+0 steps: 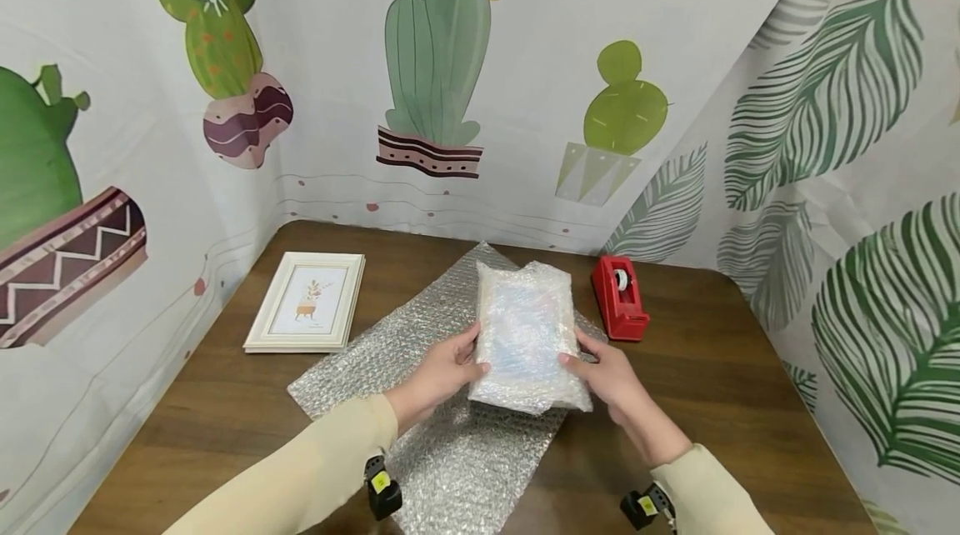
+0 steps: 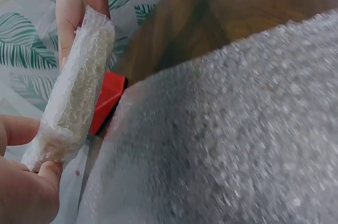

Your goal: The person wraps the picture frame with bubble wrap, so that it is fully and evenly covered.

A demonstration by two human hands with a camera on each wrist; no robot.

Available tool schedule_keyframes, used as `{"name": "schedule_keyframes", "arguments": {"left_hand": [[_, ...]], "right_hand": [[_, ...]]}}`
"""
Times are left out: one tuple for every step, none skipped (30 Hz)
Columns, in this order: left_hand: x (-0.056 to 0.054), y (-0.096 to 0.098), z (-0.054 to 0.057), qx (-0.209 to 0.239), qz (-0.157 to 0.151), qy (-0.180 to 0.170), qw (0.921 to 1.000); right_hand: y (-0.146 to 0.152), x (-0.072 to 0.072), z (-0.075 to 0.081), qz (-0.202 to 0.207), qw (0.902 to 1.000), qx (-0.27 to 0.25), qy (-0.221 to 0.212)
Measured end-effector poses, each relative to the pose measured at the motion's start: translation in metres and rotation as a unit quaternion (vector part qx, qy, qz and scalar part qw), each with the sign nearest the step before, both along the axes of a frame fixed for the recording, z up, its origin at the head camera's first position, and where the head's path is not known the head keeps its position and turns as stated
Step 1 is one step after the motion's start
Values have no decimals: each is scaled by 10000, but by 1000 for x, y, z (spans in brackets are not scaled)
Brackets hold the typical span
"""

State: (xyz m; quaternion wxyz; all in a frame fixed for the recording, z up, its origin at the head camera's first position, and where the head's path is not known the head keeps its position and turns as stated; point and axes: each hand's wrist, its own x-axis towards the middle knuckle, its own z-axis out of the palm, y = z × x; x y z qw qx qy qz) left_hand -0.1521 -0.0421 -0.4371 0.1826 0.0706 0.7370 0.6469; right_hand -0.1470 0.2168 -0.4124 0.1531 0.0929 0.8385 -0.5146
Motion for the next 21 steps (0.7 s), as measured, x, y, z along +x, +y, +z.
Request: {"name": "schedule_keyframes", "arguments": {"left_hand": [[-1, 4, 1, 8, -33, -1, 10000], [-1, 8, 3, -3, -63, -5, 10000], [-2, 11, 4, -36, -88, -8, 10000], [-3, 16, 5, -39, -123, -18, 9999], [-4, 20, 7, -27, -155, -42, 9999], [-5, 24, 9, -5, -188, -71, 9998], [-5, 29, 11, 41, -227, -117, 9997], [-6, 34, 13, 87, -251, -128, 9996], [-6, 40, 15, 140, -274, -165, 9994], [-7, 45, 17, 202, -305, -181, 9992], [-7, 51, 19, 237, -319, -220, 9990], [-7, 56, 20, 283, -343, -252, 9987], [-6, 62, 20, 319, -368, -289, 9984], [-6, 68, 21, 344, -395, -292, 9982], [-6, 74, 21, 369, -421, -327, 9979], [-5, 79, 22, 401, -447, -341, 9976], [-5, 85, 21, 449, -469, -364, 9972], [-5, 90, 21, 504, -501, -365, 9968], [-5, 95, 21, 507, -535, -347, 9967], [-5, 99, 21, 548, -548, -327, 9965], [-6, 104, 20, 618, -537, -285, 9962]], "right_hand": [[4, 0, 2, 5, 10000, 1, -13], [9, -1, 4, 18, 10000, 36, -20], [14, -1, 6, 20, 10000, 52, -41], [18, -1, 8, 28, 10000, 58, -45], [23, -2, 10, 16, 10000, 52, -51], [28, -2, 11, 11, 10000, 50, -53], [34, -3, 13, 20, 10000, 20, -52], [40, -3, 15, 36, 10000, -20, -73], [46, -4, 18, 41, 9999, -90, -94], [52, -5, 20, 49, 9999, -126, -105], [59, -5, 22, 48, 9998, -136, -139], [66, -6, 25, 65, 9998, -126, -171], [73, -6, 27, 93, 9997, -97, -200], [80, -7, 29, 121, 9997, -27, -223], [87, -7, 30, 149, 9996, 29, -235], [94, -7, 32, 186, 9995, 88, -247], [101, -8, 33, 230, 9993, 135, -261], [107, -8, 33, 282, 9991, 157, -259], [113, -8, 34, 332, 9990, 155, -253], [119, -9, 34, 379, 9989, 140, -246], [124, -9, 34, 420, 9988, 111, -231]]}}
